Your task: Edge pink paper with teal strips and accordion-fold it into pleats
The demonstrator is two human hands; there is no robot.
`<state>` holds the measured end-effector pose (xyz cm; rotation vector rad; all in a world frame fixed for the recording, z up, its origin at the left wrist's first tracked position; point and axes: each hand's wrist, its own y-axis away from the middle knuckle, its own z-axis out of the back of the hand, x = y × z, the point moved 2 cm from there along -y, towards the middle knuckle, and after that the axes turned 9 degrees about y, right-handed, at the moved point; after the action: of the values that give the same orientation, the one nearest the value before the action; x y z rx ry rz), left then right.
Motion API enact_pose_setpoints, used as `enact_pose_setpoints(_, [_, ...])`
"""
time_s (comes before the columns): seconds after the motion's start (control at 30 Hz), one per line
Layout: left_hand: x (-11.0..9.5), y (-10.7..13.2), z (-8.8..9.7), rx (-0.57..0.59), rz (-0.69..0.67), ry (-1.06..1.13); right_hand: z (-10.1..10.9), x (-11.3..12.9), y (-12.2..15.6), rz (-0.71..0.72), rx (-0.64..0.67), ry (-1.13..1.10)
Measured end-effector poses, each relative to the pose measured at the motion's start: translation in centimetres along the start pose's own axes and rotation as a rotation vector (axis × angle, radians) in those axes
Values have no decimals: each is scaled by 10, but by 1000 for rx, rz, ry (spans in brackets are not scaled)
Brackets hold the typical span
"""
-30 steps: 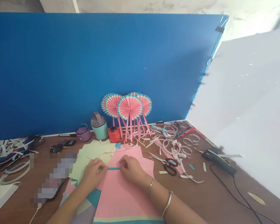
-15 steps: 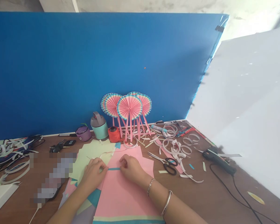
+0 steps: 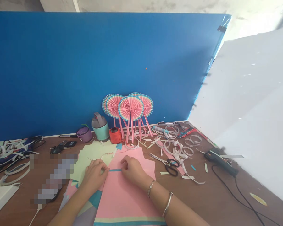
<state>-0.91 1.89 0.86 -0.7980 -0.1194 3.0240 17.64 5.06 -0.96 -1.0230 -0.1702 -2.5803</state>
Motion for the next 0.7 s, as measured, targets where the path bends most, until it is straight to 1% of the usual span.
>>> enact_pose_setpoints(0.47, [-2,1,1,2,8,-14,-1,3,0,3,-14,59])
enact_pose_setpoints(0.7, [-1,1,0,1,10,-15,-4,5,1,-1,-23,139])
